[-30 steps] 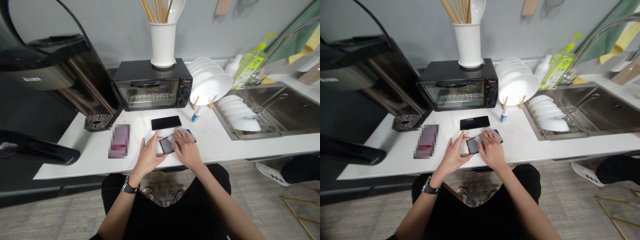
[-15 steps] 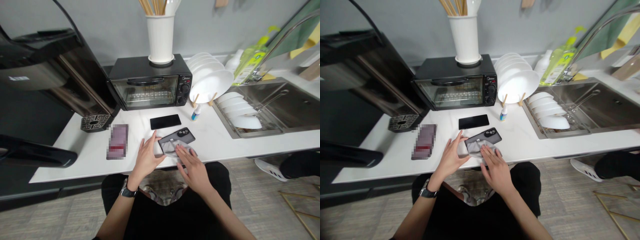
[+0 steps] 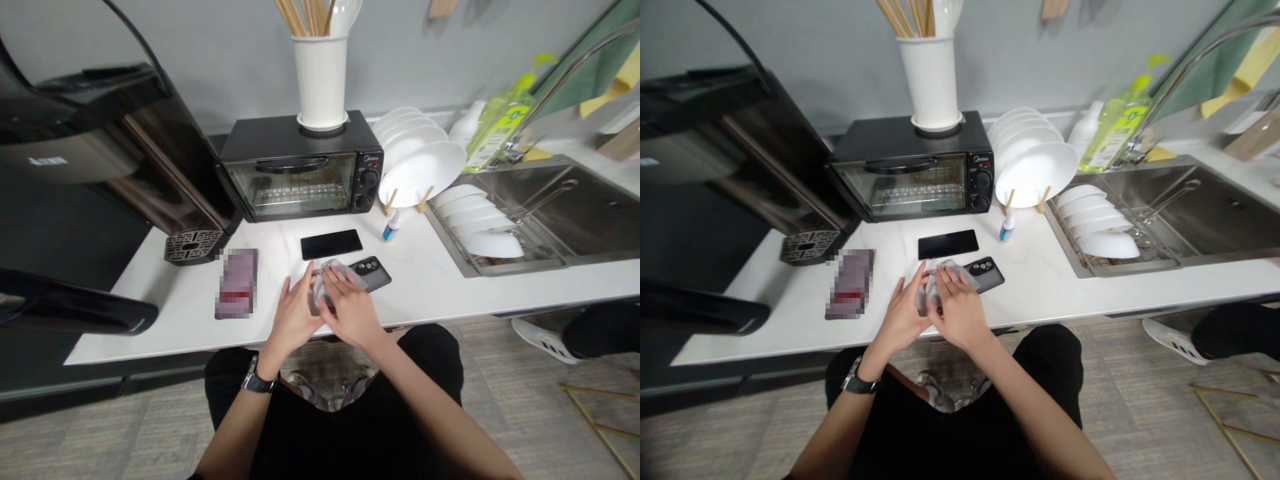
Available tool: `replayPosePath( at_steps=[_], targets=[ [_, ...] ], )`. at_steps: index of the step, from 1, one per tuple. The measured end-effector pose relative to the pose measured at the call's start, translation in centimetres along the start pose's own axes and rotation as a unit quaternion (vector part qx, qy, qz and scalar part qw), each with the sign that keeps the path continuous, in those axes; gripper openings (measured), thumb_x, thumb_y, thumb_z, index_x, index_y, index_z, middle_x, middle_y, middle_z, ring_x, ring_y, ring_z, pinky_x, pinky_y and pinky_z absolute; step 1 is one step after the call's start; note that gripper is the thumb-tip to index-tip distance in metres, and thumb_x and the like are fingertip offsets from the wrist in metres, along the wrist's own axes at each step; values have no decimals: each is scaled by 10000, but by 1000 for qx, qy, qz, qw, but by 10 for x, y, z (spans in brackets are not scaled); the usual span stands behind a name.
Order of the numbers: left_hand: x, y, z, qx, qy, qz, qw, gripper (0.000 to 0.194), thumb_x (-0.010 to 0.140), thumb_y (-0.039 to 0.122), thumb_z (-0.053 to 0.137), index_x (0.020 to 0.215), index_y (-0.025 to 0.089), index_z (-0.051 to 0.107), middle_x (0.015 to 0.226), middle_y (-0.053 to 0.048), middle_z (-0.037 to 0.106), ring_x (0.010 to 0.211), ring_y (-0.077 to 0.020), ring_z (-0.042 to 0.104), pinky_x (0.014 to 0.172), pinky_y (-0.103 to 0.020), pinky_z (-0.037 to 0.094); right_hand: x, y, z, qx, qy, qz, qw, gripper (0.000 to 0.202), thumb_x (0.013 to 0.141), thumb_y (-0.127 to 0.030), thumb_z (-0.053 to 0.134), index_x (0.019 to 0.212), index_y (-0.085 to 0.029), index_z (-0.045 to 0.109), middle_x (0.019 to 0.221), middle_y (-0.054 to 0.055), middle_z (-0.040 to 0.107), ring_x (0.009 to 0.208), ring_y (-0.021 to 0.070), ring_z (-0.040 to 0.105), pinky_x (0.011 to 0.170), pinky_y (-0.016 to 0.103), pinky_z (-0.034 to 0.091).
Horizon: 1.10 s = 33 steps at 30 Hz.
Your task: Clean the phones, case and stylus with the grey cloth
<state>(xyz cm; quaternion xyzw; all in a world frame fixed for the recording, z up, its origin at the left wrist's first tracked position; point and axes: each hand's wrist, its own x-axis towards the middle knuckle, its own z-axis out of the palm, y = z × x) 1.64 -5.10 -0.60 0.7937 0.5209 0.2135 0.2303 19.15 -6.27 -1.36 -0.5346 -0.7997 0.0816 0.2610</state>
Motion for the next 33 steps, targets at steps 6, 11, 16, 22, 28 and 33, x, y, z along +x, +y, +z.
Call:
replayPosePath(
  at_steps=[6, 11, 16, 22, 28, 33],
  targets=[
    [-1, -2, 2, 19, -4, 0, 1000, 1046, 860, 203, 632, 1675, 230, -23, 1500, -136, 616, 1432, -264, 557, 1309, -558, 179, -35, -35, 1, 31, -22, -18, 999, 580, 1023, -246, 442, 1573, -61, 443, 1631, 156, 449, 1550, 281, 389, 1281, 519, 344],
    [1, 3, 0, -9, 5, 2, 1000, 1083, 848, 272, 727, 1670, 302, 21, 1507, -60, 612, 1426, -256, 557, 1321, -536, 140, -73, -4, -16, 10, -26, -19, 999, 624, 1038, -229, 444, 1648, -181, 322, 1641, 93, 451, 1544, 266, 401, 1255, 542, 380],
    [1, 4, -2, -20, 2, -1, 1000, 1055, 886, 353, 746, 1665, 332, 34, 1499, -44, 617, 1419, -242, 563, 1324, -532, 104, -86, 36, -26, -52, 16, 42, 998, 625, 1055, -233, 405, 1666, -201, 275, 1649, 100, 438, 1551, 279, 386, 1235, 570, 393],
    [3, 5, -3, -17, -8, -2, 1000, 1025, 896, 336, 719, 1667, 333, 43, 1500, -47, 616, 1419, -249, 565, 1322, -548, 89, -47, 71, -31, -78, 68, 103, 989, 563, 1068, -308, 392, 1607, -150, 412, 1616, 139, 483, 1534, 333, 409, 1221, 586, 401],
    [3, 2, 0, -6, -8, 4, 1000, 1000, 892, 304, 663, 1673, 300, 38, 1517, -66, 606, 1423, -254, 563, 1319, -559, 114, -6, 14, -5, -26, 27, 31, 999, 533, 1015, -228, 411, 1509, -70, 532, 1557, 180, 546, 1498, 305, 470, 1258, 551, 357],
    [-2, -5, 2, 10, -13, 24, 1000, 1003, 833, 151, 562, 1676, 218, 22, 1562, -133, 555, 1447, -250, 538, 1317, -537, 156, -19, -40, 7, 19, -20, -7, 1000, 562, 1002, -226, 431, 1507, 9, 505, 1585, 224, 491, 1522, 303, 434, 1276, 513, 344]
  ],
)
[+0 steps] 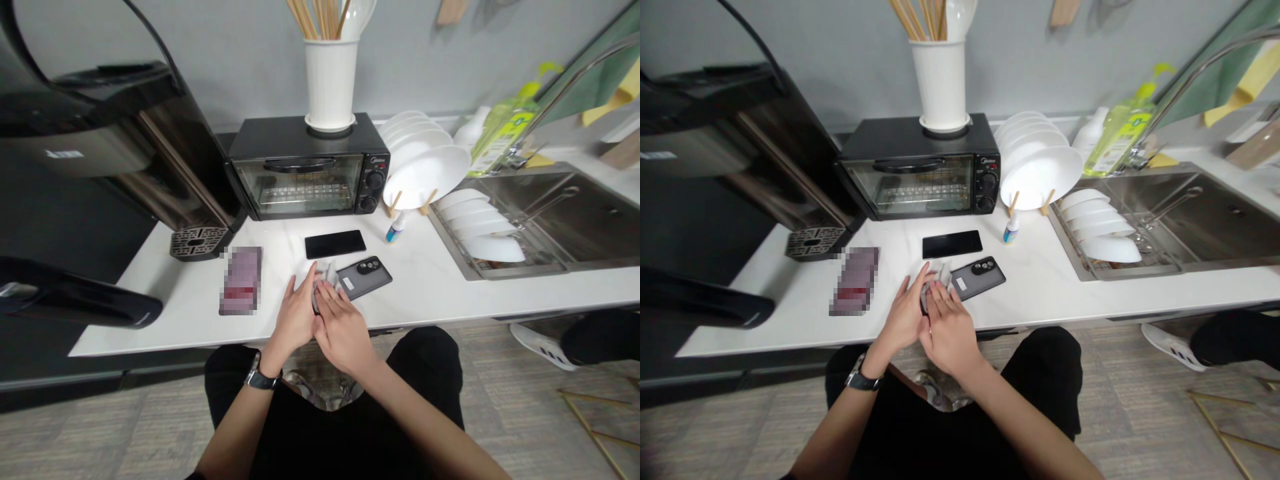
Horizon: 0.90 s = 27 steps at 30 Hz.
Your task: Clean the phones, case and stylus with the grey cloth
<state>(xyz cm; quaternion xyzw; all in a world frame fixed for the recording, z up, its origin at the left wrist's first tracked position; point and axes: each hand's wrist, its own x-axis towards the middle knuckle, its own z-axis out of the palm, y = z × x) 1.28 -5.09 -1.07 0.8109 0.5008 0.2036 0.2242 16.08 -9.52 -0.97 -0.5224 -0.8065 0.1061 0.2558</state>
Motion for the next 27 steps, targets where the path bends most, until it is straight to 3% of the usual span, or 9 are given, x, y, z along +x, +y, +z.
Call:
replayPosePath(
  at_steps=[5, 11, 15, 19, 23, 27],
  targets=[
    [0, 3, -1, -9, 15, -10, 1000, 1028, 826, 195, 650, 1667, 278, 65, 1519, -66, 599, 1393, -250, 586, 1323, -527, 147, -38, 16, -15, 6, -18, -17, 1000, 531, 1046, -233, 419, 1568, -145, 459, 1613, 107, 492, 1530, 252, 425, 1276, 532, 343],
    [2, 5, -2, -18, 15, -6, 1000, 995, 876, 277, 703, 1663, 307, 96, 1520, -54, 596, 1418, -243, 564, 1329, -511, 104, -72, 54, -28, -54, 17, 30, 998, 573, 1045, -193, 399, 1618, -204, 381, 1649, 81, 440, 1549, 264, 391, 1251, 544, 370],
    [3, 3, -1, -19, 18, -3, 1000, 988, 894, 342, 734, 1662, 327, 114, 1516, -45, 598, 1418, -236, 563, 1328, -516, 103, -64, 83, -35, -104, 58, 86, 989, 575, 1076, -270, 379, 1640, -169, 332, 1650, 109, 436, 1556, 290, 375, 1238, 561, 371],
    [3, 4, -2, -24, 17, -3, 1000, 991, 887, 321, 741, 1662, 341, 124, 1513, -40, 600, 1411, -227, 567, 1327, -510, 102, -33, 109, -41, -133, 81, 125, 980, 547, 1091, -352, 363, 1583, -125, 440, 1598, 145, 509, 1545, 334, 388, 1230, 589, 363],
    [5, 7, -3, -23, 17, -9, 1000, 981, 881, 320, 730, 1661, 321, 135, 1505, -53, 609, 1412, -235, 569, 1324, -518, 115, -3, 101, -33, -121, 95, 111, 982, 579, 1077, -390, 398, 1547, -62, 479, 1580, 202, 512, 1532, 352, 407, 1243, 581, 337],
    [4, 6, -3, -22, 12, -12, 1000, 973, 878, 307, 699, 1664, 296, 126, 1510, -68, 610, 1417, -246, 567, 1320, -534, 141, 11, 57, -17, -80, 53, 67, 993, 562, 1069, -375, 417, 1516, -50, 518, 1575, 197, 516, 1519, 324, 436, 1274, 555, 293]
  ],
)
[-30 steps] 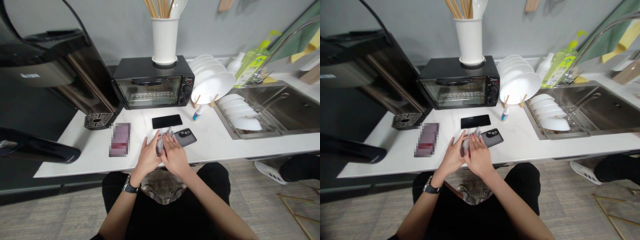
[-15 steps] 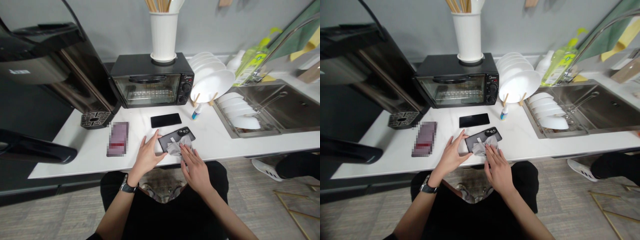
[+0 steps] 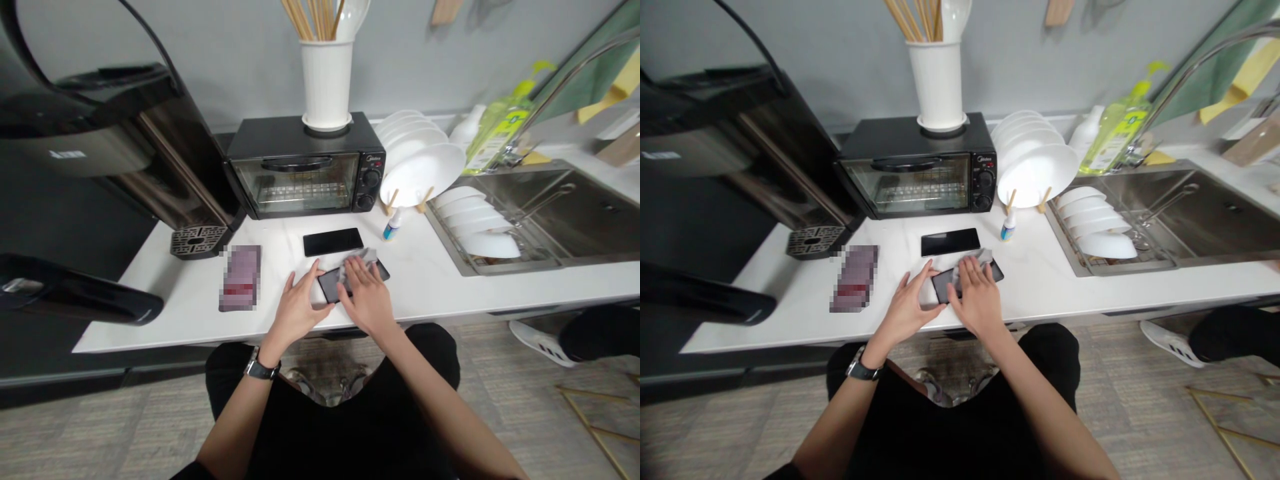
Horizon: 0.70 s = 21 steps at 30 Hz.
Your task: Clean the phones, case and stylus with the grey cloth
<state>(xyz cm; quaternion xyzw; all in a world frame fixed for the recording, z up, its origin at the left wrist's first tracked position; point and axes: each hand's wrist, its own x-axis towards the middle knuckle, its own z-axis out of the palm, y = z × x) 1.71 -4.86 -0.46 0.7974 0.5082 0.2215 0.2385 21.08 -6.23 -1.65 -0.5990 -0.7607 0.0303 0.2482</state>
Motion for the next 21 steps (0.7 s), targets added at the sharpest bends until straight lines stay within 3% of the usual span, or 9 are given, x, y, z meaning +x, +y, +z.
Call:
replayPosePath(
  at_steps=[4, 7, 12, 15, 18, 21],
  targets=[
    [-3, -9, 4, 16, -4, 22, 1000, 1005, 851, 190, 620, 1677, 228, 48, 1570, -128, 549, 1471, -247, 512, 1317, -521, 171, -13, -46, 3, 66, -49, -68, 994, 544, 1048, -350, 447, 1489, -47, 547, 1562, 193, 533, 1500, 299, 467, 1296, 539, 261],
    [-5, -12, 6, 27, 3, 26, 999, 1014, 840, 161, 607, 1677, 238, 40, 1569, -118, 549, 1457, -245, 526, 1317, -523, 172, -30, -54, -1, 102, -61, -87, 989, 529, 1053, -330, 449, 1522, -94, 519, 1569, 158, 537, 1507, 267, 460, 1293, 532, 280],
    [-3, -4, 3, 4, 11, 9, 1000, 1015, 856, 238, 690, 1668, 303, 83, 1531, -57, 584, 1417, -241, 564, 1320, -518, 167, -62, -20, -14, 67, -61, -80, 993, 582, 1077, -355, 457, 1626, -183, 373, 1616, 122, 483, 1530, 272, 425, 1269, 559, 315],
    [-2, -1, 2, 0, 17, 8, 1000, 990, 888, 313, 721, 1662, 322, 103, 1519, -46, 593, 1417, -235, 564, 1322, -510, 159, -74, 10, -21, 21, -35, -37, 998, 600, 1089, -376, 434, 1651, -198, 318, 1632, 115, 460, 1532, 276, 421, 1259, 557, 331],
    [-1, -2, 2, 6, 14, 7, 1000, 979, 892, 336, 740, 1657, 331, 129, 1522, -42, 590, 1416, -236, 564, 1325, -515, 141, -69, 38, -26, -2, -4, 13, 1000, 621, 1091, -432, 424, 1655, -200, 307, 1638, 112, 455, 1547, 289, 393, 1257, 571, 330],
    [-1, -3, 2, 7, 8, 5, 1000, 956, 892, 323, 738, 1652, 329, 157, 1530, -48, 584, 1426, -241, 555, 1326, -523, 131, -47, 59, -26, -5, 9, 39, 999, 635, 1081, -513, 425, 1621, -180, 388, 1617, 116, 486, 1551, 318, 382, 1243, 589, 351]
  ],
)
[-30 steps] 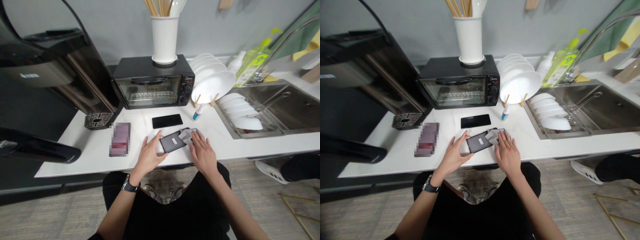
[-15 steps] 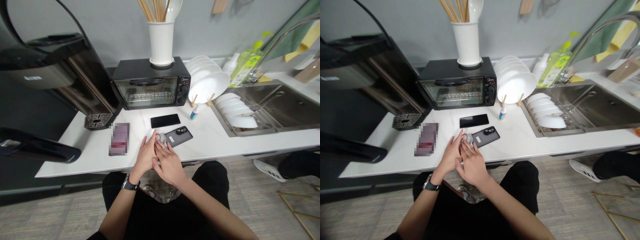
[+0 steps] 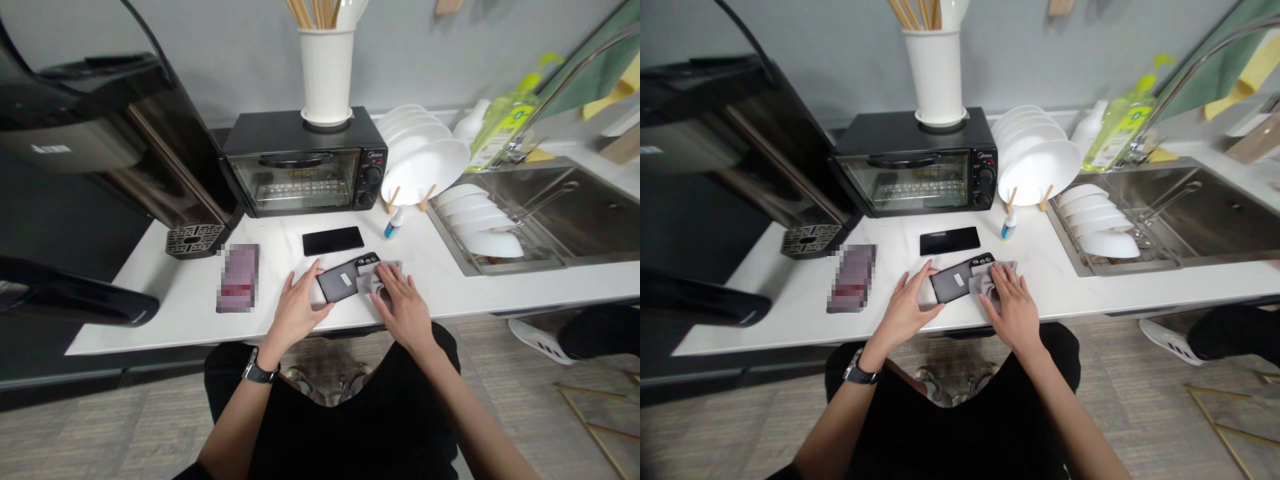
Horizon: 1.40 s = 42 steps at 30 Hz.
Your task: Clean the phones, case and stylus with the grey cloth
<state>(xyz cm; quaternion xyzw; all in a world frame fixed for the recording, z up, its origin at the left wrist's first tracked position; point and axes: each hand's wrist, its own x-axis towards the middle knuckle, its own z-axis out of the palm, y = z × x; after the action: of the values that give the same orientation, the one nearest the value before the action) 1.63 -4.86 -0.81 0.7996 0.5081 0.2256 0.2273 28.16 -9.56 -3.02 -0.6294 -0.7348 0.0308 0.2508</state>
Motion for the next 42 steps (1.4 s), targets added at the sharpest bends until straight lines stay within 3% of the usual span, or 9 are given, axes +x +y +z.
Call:
replayPosePath(
  at_steps=[3, 7, 11, 14, 20, 25, 33, 37, 42],
  targets=[
    [1, 1, -1, -6, -3, -2, 1000, 941, 896, 313, 725, 1650, 326, 163, 1530, -54, 585, 1427, -240, 553, 1325, -527, 126, 30, 1, 7, -4, 10, 10, 1000, 677, 1059, -564, 457, 1572, -122, 465, 1594, 156, 507, 1536, 351, 401, 1237, 598, 355],
    [1, 1, -1, -12, -1, -3, 1000, 936, 890, 300, 704, 1651, 327, 158, 1528, -47, 590, 1421, -233, 560, 1323, -522, 138, 53, -37, 24, 28, -4, -32, 999, 694, 1029, -597, 508, 1497, -87, 556, 1553, 205, 541, 1508, 362, 444, 1251, 604, 324],
    [-1, -5, 2, -4, -3, 11, 1000, 969, 858, 213, 639, 1665, 267, 105, 1585, -106, 533, 1467, -251, 514, 1315, -522, 182, 41, -94, 34, 75, -56, -98, 991, 738, 1029, -573, 515, 1515, -18, 511, 1570, 248, 501, 1515, 337, 440, 1286, 553, 287],
    [-2, -6, 4, 9, 6, 5, 1000, 1005, 818, 151, 601, 1668, 235, 71, 1545, -120, 568, 1453, -257, 527, 1312, -530, 199, 20, -114, 31, 104, -73, -119, 985, 757, 1023, -551, 537, 1564, -30, 443, 1613, 228, 453, 1543, 320, 397, 1294, 541, 286],
    [-3, 1, 0, 13, -8, 5, 1000, 1117, 714, 81, 611, 1663, 280, 57, 1539, -76, 563, 1426, -251, 548, 1329, -539, 157, -16, -83, 14, 80, -92, -133, 984, 653, 1066, -420, 493, 1646, -176, 323, 1639, 133, 451, 1551, 279, 387, 1274, 575, 313],
    [-2, 3, 0, 22, -3, 9, 1000, 1000, 840, 235, 690, 1655, 279, 111, 1539, -90, 564, 1443, -270, 531, 1326, -551, 150, -30, -42, 4, 18, -54, -80, 995, 711, 1068, -445, 488, 1679, -196, 224, 1650, 129, 432, 1552, 291, 384, 1262, 569, 327],
    [-1, 5, 0, 20, -4, 11, 1000, 939, 912, 331, 703, 1651, 302, 125, 1535, -82, 568, 1439, -255, 536, 1326, -547, 114, 34, -10, 13, -10, 19, 19, 1000, 746, 1055, -603, 437, 1571, -64, 445, 1593, 213, 488, 1528, 361, 412, 1235, 596, 349],
    [0, 4, 0, 18, -7, 5, 1000, 940, 904, 328, 694, 1654, 294, 128, 1535, -88, 574, 1437, -262, 541, 1322, -551, 129, 58, -47, 35, -9, 36, 14, 999, 764, 1070, -586, 396, 1478, 47, 523, 1547, 296, 505, 1497, 395, 450, 1238, 574, 353],
    [-3, -2, 1, 18, -9, 24, 1000, 880, 938, 240, 542, 1674, 234, 61, 1577, -137, 534, 1467, -249, 513, 1322, -525, 155, 43, -118, 47, 28, -19, -13, 999, 700, 1083, -488, 399, 1495, 70, 489, 1551, 310, 494, 1505, 380, 443, 1249, 526, 368]
  ],
)
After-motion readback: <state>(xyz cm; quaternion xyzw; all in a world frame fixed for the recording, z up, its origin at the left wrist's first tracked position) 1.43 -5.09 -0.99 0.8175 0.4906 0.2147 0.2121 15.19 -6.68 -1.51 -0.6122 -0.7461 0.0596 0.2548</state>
